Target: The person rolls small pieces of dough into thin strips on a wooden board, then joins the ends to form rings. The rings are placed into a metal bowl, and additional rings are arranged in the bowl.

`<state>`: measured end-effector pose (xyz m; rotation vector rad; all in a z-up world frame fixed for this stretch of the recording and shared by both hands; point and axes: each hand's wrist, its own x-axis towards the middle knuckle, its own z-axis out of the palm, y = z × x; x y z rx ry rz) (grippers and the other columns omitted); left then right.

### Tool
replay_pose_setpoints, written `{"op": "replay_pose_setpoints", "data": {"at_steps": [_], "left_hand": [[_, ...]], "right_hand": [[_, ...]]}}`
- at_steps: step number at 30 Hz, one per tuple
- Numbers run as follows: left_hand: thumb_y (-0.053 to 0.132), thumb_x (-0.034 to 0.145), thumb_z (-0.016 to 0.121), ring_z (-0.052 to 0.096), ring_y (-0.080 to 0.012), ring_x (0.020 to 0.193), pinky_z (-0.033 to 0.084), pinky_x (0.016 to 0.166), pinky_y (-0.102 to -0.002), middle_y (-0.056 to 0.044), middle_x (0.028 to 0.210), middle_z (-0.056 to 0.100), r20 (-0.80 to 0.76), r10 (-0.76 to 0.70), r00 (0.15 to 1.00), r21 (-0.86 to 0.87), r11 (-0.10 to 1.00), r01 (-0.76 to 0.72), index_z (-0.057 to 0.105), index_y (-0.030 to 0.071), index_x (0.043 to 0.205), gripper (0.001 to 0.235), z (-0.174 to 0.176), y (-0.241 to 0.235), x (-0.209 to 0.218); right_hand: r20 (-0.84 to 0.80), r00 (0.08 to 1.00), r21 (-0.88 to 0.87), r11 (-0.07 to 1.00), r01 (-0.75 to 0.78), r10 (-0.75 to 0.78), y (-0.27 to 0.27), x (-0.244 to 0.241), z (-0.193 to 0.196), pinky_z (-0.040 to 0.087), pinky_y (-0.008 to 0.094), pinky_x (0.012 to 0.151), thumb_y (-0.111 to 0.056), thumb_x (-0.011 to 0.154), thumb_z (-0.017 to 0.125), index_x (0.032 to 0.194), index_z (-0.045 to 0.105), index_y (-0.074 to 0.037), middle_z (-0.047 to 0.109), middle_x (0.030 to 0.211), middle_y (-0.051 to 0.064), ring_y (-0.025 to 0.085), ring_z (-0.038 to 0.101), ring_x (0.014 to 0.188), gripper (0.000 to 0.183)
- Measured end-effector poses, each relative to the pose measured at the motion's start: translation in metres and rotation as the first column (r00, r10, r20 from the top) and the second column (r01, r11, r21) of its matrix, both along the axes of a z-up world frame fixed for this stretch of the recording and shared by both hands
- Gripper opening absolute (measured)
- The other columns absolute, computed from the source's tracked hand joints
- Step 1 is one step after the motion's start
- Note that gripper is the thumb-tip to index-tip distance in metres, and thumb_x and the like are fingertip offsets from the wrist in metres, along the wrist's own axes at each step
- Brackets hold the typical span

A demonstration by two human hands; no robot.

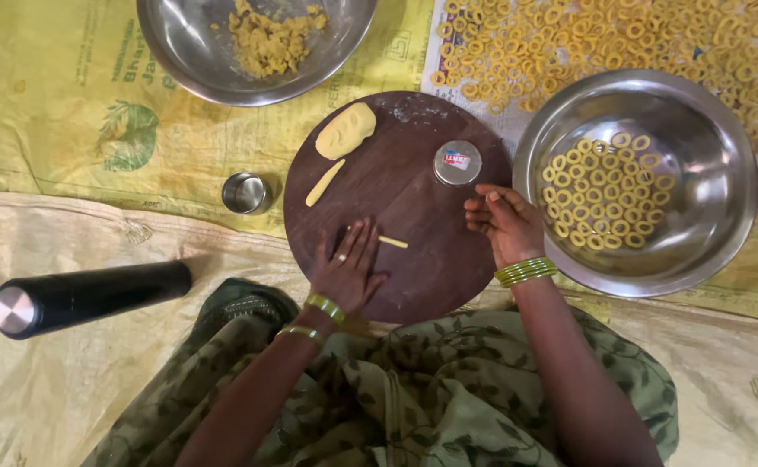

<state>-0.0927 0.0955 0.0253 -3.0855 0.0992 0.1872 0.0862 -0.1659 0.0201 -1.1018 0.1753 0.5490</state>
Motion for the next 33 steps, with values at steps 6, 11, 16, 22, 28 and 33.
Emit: {"op": "replay_pose_setpoints", "data": {"at_steps": [6,11,16,22,28,33], "left_hand": [[0.072,0.097,0.032,0.006,-0.0175,0.159,0.003,0.122,-0.066,-0.006,0.172,0.016,-0.064,0.108,0.992,0.071,0.992,-0.103,0.018,0.01,0.163,0.091,0.002,-0.005,0.072],[0.076,0.093,0.025,0.004,-0.017,0.157,-0.001,0.121,-0.065,-0.004,0.171,0.011,-0.136,0.072,0.988,0.07,0.996,-0.063,0.012,0.011,0.162,0.096,0.013,-0.003,0.066],[0.077,0.094,0.014,-0.006,-0.0169,0.156,-0.005,0.118,-0.068,-0.002,0.171,0.0,-0.473,0.025,0.881,0.111,0.993,0.031,0.0,0.012,0.162,0.095,0.032,-0.002,0.009],[0.077,0.093,0.017,-0.004,-0.0171,0.155,-0.002,0.118,-0.067,-0.002,0.17,0.0,-0.357,0.014,0.934,0.071,0.997,0.013,0.003,0.014,0.162,0.095,0.026,0.003,0.019],[0.075,0.094,0.027,0.003,-0.0174,0.157,0.001,0.119,-0.068,-0.005,0.172,0.011,-0.061,0.184,0.981,0.072,0.981,-0.18,0.014,0.012,0.163,0.094,0.008,0.009,0.074],[0.075,0.095,0.028,0.005,-0.019,0.158,0.003,0.119,-0.068,-0.007,0.172,0.012,-0.149,0.099,0.984,0.1,0.991,-0.084,0.014,0.01,0.163,0.096,0.018,0.006,0.04]], "right_hand": [[-0.004,1.0,-0.014,1.0,0.014,-0.014,-0.005,0.002,-0.002,0.06,0.034,0.075,-0.02,0.103,0.063,0.118,0.068,-0.002,0.075,0.096,0.013,0.02,0.072,0.081,0.024],[-0.007,1.0,0.015,1.0,0.014,-0.014,-0.007,0.003,-0.001,0.06,0.034,0.076,-0.02,0.103,0.063,0.119,0.068,-0.002,0.075,0.097,0.013,0.02,0.072,0.082,0.024],[-0.024,1.0,0.006,1.0,0.0,0.001,-0.001,0.004,0.006,0.06,0.035,0.077,-0.021,0.103,0.064,0.119,0.067,-0.001,0.075,0.097,0.014,0.021,0.071,0.083,0.026],[-0.015,1.0,-0.009,1.0,-0.006,0.006,0.004,0.0,0.009,0.059,0.033,0.078,-0.023,0.102,0.065,0.12,0.067,0.0,0.074,0.097,0.013,0.019,0.071,0.084,0.029],[-0.012,1.0,0.034,0.999,0.024,-0.023,-0.008,0.004,0.001,0.06,0.034,0.076,-0.022,0.103,0.064,0.119,0.067,-0.001,0.074,0.096,0.013,0.02,0.071,0.081,0.026],[0.002,0.999,0.021,0.999,0.038,-0.038,-0.008,0.005,0.003,0.061,0.034,0.076,-0.021,0.103,0.063,0.119,0.068,-0.002,0.074,0.097,0.013,0.02,0.071,0.081,0.025]]}}
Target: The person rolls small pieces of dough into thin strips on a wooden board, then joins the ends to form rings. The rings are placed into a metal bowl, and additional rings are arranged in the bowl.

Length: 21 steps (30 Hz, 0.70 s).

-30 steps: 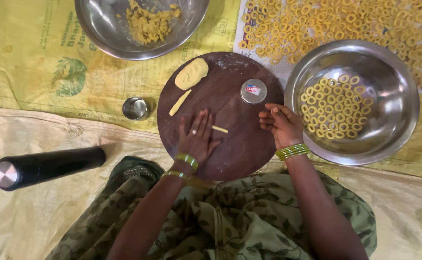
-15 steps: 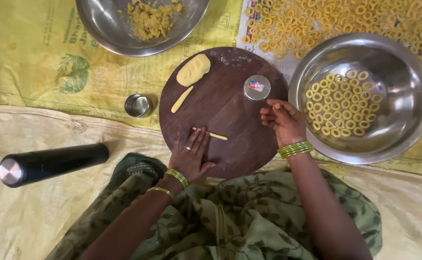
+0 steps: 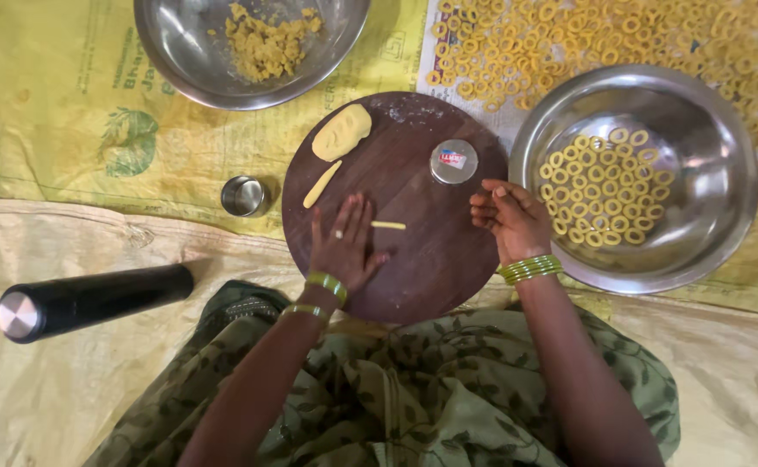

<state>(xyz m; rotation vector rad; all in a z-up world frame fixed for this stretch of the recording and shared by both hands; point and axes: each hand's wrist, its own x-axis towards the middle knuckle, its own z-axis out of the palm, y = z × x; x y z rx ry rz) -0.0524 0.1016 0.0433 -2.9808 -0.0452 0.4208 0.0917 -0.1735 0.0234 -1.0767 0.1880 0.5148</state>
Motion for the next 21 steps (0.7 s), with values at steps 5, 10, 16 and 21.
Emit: {"op": "replay_pose_setpoints", "data": {"at_steps": [5,10,16,21], "left_hand": [[0.076,0.092,0.025,0.006,-0.0187,0.155,0.001,0.116,-0.069,-0.004,0.17,0.008,-0.167,-0.005,0.986,-0.085,0.996,-0.009,0.01,0.014,0.162,0.095,0.004,-0.005,-0.052],[0.074,0.096,0.022,0.007,-0.024,0.157,0.002,0.118,-0.069,-0.008,0.171,0.009,0.201,0.032,0.979,-0.086,0.996,-0.015,0.013,0.022,0.164,0.086,-0.009,-0.002,-0.046],[0.065,0.1,0.033,0.008,-0.0291,0.156,0.004,0.113,-0.074,-0.016,0.17,0.011,0.212,0.188,0.959,-0.096,0.981,-0.171,0.019,0.013,0.162,0.082,-0.015,0.005,0.024],[0.055,0.101,0.044,0.013,-0.0263,0.16,0.011,0.118,-0.07,-0.013,0.172,0.016,0.262,0.206,0.943,-0.057,0.979,-0.198,0.02,0.008,0.163,0.082,0.009,0.032,0.049]], "right_hand": [[0.001,1.0,0.005,1.0,-0.031,0.031,0.007,-0.003,0.007,0.06,0.034,0.077,-0.021,0.103,0.065,0.119,0.068,-0.001,0.074,0.097,0.013,0.02,0.071,0.082,0.026],[-0.017,0.999,0.005,0.999,-0.047,0.047,0.009,-0.004,0.007,0.059,0.033,0.076,-0.024,0.102,0.066,0.119,0.068,-0.001,0.075,0.097,0.013,0.02,0.071,0.082,0.029],[-0.019,1.0,0.002,1.0,-0.018,0.018,0.001,-0.001,0.001,0.06,0.034,0.075,-0.024,0.102,0.066,0.118,0.067,-0.002,0.074,0.096,0.012,0.02,0.07,0.082,0.027],[-0.006,1.0,0.033,0.999,-0.006,0.006,-0.001,0.001,0.005,0.06,0.035,0.076,-0.022,0.102,0.065,0.117,0.068,-0.002,0.075,0.096,0.012,0.02,0.072,0.082,0.025]]}}
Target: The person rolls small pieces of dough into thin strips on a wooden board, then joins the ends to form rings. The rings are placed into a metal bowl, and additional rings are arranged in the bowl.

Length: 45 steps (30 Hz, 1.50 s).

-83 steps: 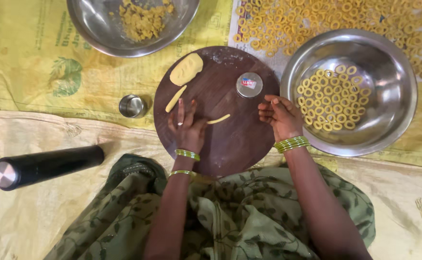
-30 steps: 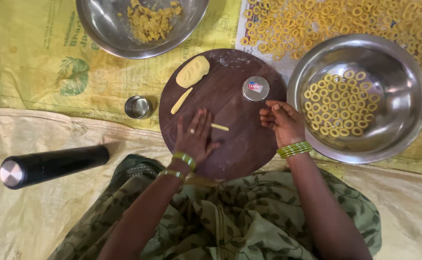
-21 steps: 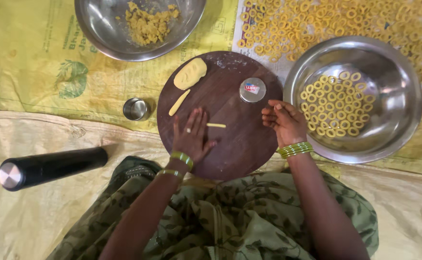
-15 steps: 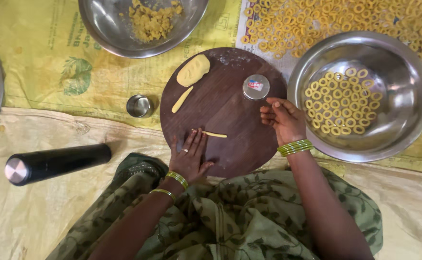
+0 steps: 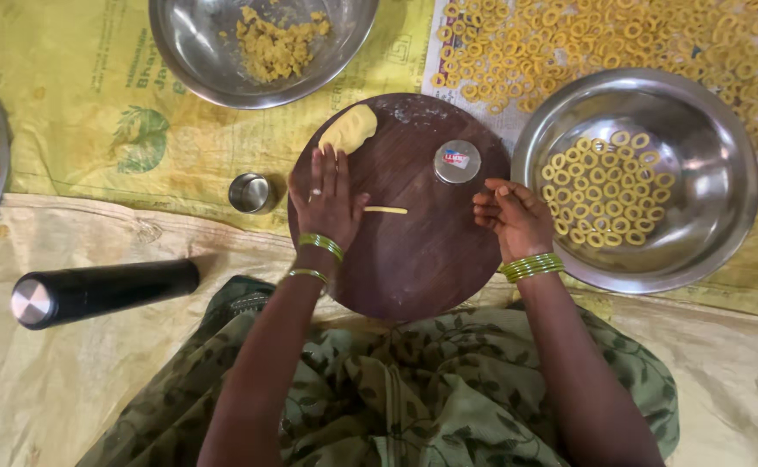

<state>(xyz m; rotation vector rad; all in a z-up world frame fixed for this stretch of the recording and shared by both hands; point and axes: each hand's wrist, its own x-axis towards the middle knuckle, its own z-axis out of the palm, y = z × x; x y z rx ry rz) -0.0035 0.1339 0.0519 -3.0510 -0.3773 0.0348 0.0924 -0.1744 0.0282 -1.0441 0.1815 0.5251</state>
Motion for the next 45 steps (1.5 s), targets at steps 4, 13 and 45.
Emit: {"op": "replay_pose_setpoints", "data": {"at_steps": [4,13,45], "left_hand": [[0.05,0.102,0.046,0.017,-0.0271,0.16,0.02,0.125,-0.062,-0.017,0.173,0.017,0.106,-0.171,0.98,-0.091,0.979,0.181,0.019,0.002,0.165,0.085,0.014,0.016,0.007],[0.066,0.101,0.029,0.012,-0.0236,0.157,0.005,0.122,-0.061,-0.011,0.17,0.014,-0.223,-0.317,0.922,-0.038,0.948,0.316,0.012,0.005,0.162,0.088,-0.005,-0.03,-0.044],[0.075,0.095,0.014,-0.001,-0.0192,0.156,-0.001,0.12,-0.061,-0.004,0.171,-0.005,-0.587,-0.365,0.723,-0.128,0.923,0.361,-0.004,0.014,0.161,0.092,0.009,-0.057,-0.068]], "right_hand": [[0.008,1.0,-0.067,0.998,-0.023,0.023,0.009,-0.003,0.009,0.06,0.034,0.077,-0.021,0.103,0.064,0.117,0.068,-0.002,0.075,0.096,0.012,0.02,0.071,0.081,0.024],[-0.013,1.0,-0.018,1.0,0.017,-0.017,-0.003,-0.002,0.008,0.06,0.034,0.075,-0.019,0.102,0.066,0.118,0.068,-0.001,0.075,0.096,0.013,0.021,0.071,0.081,0.025],[-0.001,1.0,-0.003,1.0,-0.029,0.029,0.009,-0.008,0.008,0.06,0.034,0.076,-0.02,0.101,0.066,0.119,0.069,0.0,0.075,0.097,0.014,0.021,0.071,0.082,0.027]]}}
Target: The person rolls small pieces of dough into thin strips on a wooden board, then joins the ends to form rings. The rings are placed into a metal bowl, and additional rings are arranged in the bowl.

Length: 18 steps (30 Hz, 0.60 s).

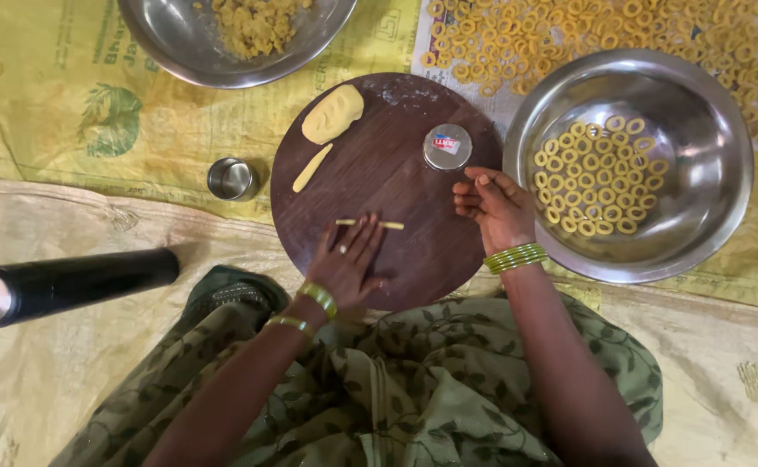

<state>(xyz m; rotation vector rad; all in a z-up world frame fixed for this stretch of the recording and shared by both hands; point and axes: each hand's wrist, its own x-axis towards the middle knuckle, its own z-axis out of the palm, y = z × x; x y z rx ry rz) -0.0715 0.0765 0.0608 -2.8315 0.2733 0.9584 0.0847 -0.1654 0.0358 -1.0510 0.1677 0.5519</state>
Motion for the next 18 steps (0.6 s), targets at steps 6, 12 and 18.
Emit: {"op": "replay_pose_setpoints", "data": {"at_steps": [6,12,18], "left_hand": [[0.073,0.099,0.02,0.005,-0.0197,0.158,0.001,0.123,-0.063,-0.006,0.172,0.001,0.199,0.168,0.966,0.005,0.985,-0.172,0.0,0.011,0.164,0.092,-0.005,0.004,0.066],[0.074,0.096,0.018,0.005,-0.0224,0.156,0.001,0.12,-0.063,-0.009,0.17,-0.003,0.159,0.024,0.987,0.03,0.999,-0.029,-0.002,0.01,0.162,0.094,0.002,-0.004,0.045],[0.075,0.096,0.017,-0.004,-0.0203,0.157,-0.001,0.123,-0.059,-0.006,0.171,-0.01,-0.083,0.028,0.996,-0.026,0.999,-0.03,-0.008,0.009,0.161,0.096,0.009,-0.02,-0.02]], "right_hand": [[0.012,1.0,-0.017,0.999,0.028,-0.028,-0.007,0.002,0.002,0.06,0.035,0.075,-0.019,0.103,0.064,0.118,0.069,0.0,0.074,0.096,0.015,0.021,0.071,0.081,0.025],[-0.014,0.999,-0.013,0.999,0.038,-0.038,-0.009,0.006,0.004,0.061,0.035,0.076,-0.018,0.103,0.063,0.118,0.068,0.001,0.074,0.095,0.014,0.021,0.072,0.08,0.024],[0.002,1.0,-0.021,1.0,0.005,-0.005,0.001,0.003,0.008,0.06,0.035,0.077,-0.019,0.103,0.064,0.119,0.067,0.001,0.074,0.096,0.014,0.021,0.071,0.082,0.026]]}}
